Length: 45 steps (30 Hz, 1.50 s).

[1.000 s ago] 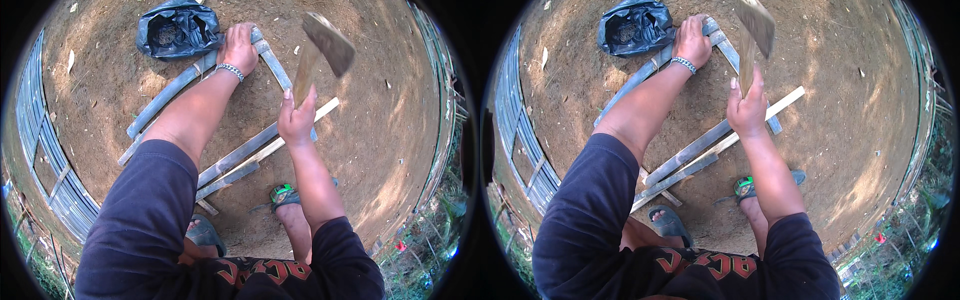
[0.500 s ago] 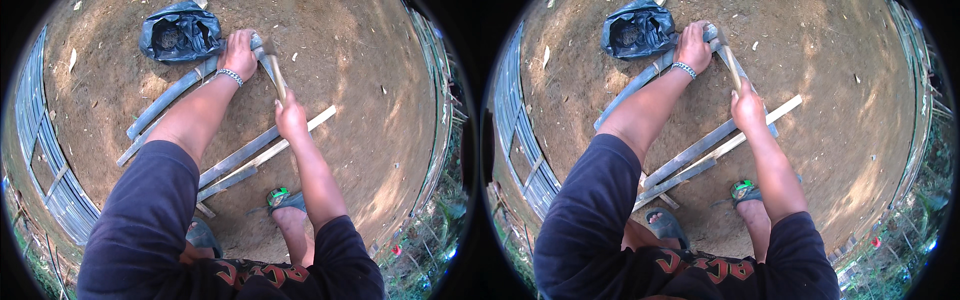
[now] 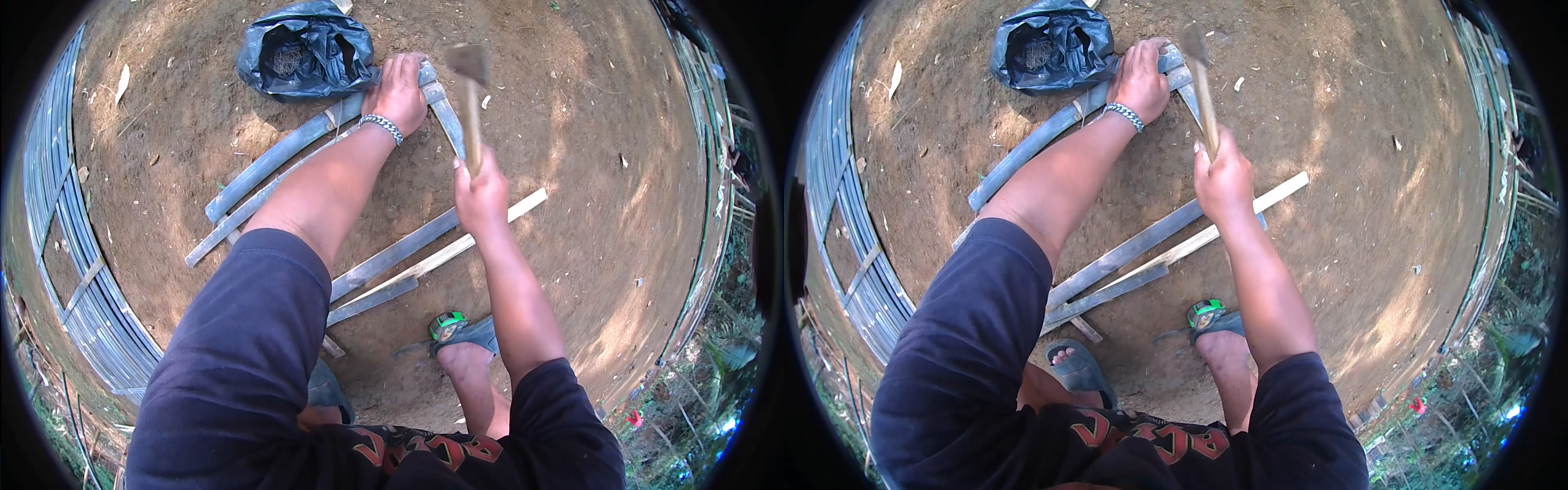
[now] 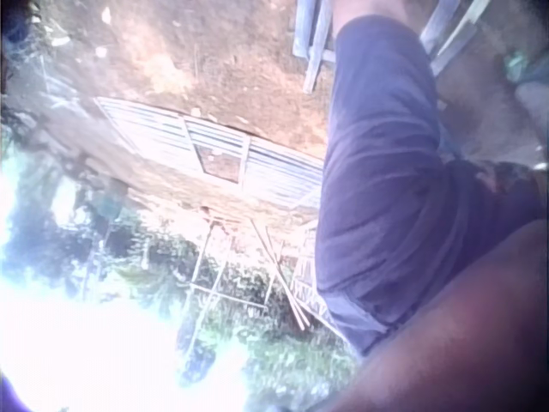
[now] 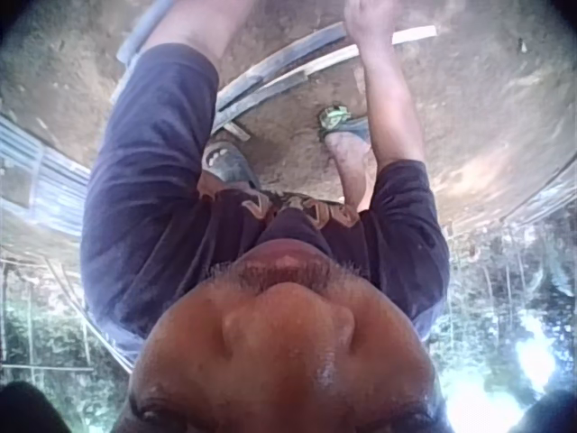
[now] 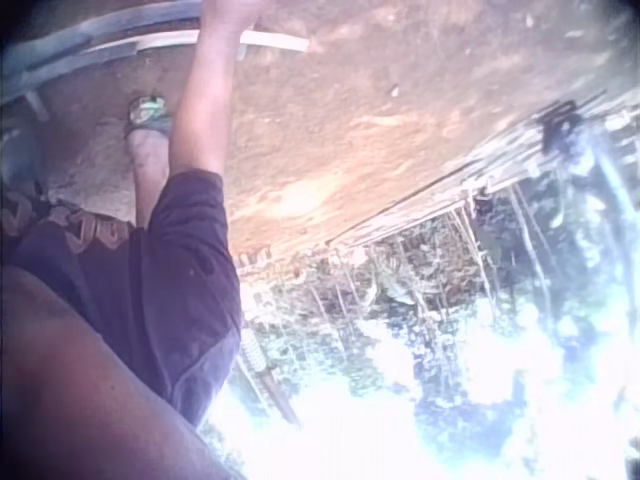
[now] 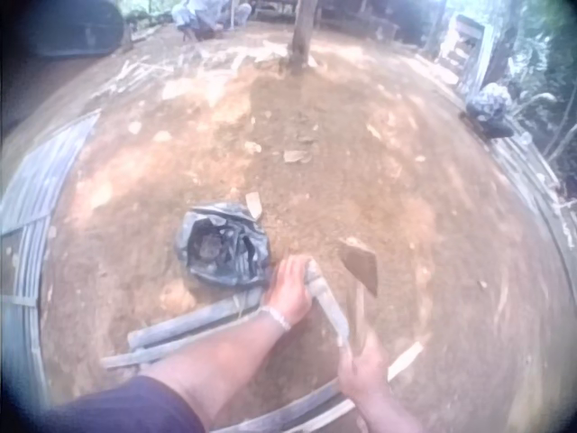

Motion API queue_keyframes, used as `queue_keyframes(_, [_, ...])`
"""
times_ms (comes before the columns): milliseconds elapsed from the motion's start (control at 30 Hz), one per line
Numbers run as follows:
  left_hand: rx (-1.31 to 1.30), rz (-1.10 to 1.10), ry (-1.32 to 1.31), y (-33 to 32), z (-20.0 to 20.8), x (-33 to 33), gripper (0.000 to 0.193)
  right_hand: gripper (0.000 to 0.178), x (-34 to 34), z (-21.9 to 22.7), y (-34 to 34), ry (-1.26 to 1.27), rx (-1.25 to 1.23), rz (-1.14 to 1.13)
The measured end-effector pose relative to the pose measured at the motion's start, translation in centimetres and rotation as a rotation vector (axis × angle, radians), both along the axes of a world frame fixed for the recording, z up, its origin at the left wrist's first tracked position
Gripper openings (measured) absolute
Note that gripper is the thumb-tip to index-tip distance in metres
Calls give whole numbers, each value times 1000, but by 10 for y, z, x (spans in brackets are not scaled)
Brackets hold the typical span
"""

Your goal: The person assembles a rectangular bamboo frame by nailing thin bamboo strips to a metal grid structure. They use a hammer to drive nails into the bamboo, securing the pieces together on the ground.

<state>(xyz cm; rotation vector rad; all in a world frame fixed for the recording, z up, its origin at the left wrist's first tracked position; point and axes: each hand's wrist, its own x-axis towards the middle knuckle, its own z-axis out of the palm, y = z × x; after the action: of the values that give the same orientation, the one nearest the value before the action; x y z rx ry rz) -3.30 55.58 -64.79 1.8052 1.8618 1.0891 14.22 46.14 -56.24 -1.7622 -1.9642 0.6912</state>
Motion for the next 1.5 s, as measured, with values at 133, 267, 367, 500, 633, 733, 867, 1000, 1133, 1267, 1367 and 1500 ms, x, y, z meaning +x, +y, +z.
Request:
queue_keyframes(133, [36,-13,-36,1,2,2,51,33,4,-10,-8,156,27,-117])
queue_keyframes(267, [29,33,19,3,-1,2,50,31,18,-19,5,-239,-264,-48])
queue_keyframes(367, [1,-4,-15,0,0,-1,50,28,4,-1,6,60,-77,-127])
queue_keyframes(500, [21,-20,-36,3,3,4,49,28,4,-13,-5,131,29,-133])
queue_keyframes(633, [7,6,4,0,1,1,51,29,20,-36,-10,-141,-297,-83])
queue_keyframes(733, [-11,-38,-10,1,3,-2,52,28,25,-32,-17,157,-295,-169])
queue_keyframes(867, [8,-9,19,1,-2,-2,52,23,22,-45,-16,639,-364,-423])
queue_keyframes(1000, [-6,-10,4,0,2,1,52,19,16,-52,-32,884,-361,-550])
queue_keyframes(1133, [7,-38,-7,5,-3,-1,51,17,13,-65,-48,971,-336,-552])
queue_keyframes(1267, [71,-72,-16,6,-13,-9,49,15,22,-48,-55,1010,-275,-565])
queue_keyframes(1367, [80,-174,-11,7,-19,-22,48,17,58,-31,-70,779,-192,-627])
queue_keyframes(1500, [200,-178,-120,-18,17,-16,23,25,105,-30,-100,536,-245,-725])
